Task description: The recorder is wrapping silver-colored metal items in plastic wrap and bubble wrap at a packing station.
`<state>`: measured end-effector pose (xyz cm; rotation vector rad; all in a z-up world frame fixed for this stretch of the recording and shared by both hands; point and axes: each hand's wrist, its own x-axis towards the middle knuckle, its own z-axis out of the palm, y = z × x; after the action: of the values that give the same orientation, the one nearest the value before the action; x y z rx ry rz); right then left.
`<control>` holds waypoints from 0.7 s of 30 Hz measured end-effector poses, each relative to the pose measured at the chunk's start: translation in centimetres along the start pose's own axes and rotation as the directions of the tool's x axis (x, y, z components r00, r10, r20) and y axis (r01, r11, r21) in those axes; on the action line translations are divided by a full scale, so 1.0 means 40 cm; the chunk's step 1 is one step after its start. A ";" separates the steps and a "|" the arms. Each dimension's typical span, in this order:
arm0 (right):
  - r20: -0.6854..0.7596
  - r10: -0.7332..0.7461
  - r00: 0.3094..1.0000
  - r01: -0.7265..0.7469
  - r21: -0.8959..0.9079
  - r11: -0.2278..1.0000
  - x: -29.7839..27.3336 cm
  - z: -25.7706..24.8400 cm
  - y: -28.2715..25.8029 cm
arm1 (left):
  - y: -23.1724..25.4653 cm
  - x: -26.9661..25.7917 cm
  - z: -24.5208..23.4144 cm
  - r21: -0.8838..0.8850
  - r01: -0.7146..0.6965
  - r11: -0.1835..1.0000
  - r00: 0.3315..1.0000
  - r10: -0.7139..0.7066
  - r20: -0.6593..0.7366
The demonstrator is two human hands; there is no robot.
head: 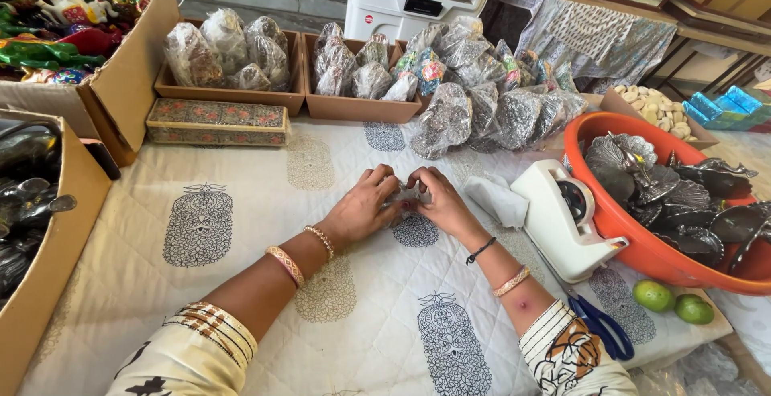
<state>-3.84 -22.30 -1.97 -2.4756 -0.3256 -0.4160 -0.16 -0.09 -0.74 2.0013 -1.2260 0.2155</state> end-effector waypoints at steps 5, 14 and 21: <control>0.060 0.055 0.997 -0.060 0.087 0.994 0.007 -0.010 -0.023 | -0.008 0.014 0.027 -0.024 0.041 0.999 0.993 -0.044 -0.106; 0.113 0.087 0.990 -0.111 0.228 0.967 -0.003 0.009 0.014 | -0.023 0.030 0.051 -0.094 0.134 0.986 0.976 -0.148 -0.161; 0.187 0.106 0.977 -0.170 0.371 0.913 -0.013 0.006 0.074 | 0.049 0.013 0.009 0.056 0.142 0.988 0.987 -0.137 -0.085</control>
<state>-3.31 -24.56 -3.89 -2.1293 -0.2657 -0.0756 -1.56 -1.17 0.28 2.1016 -1.0353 0.2658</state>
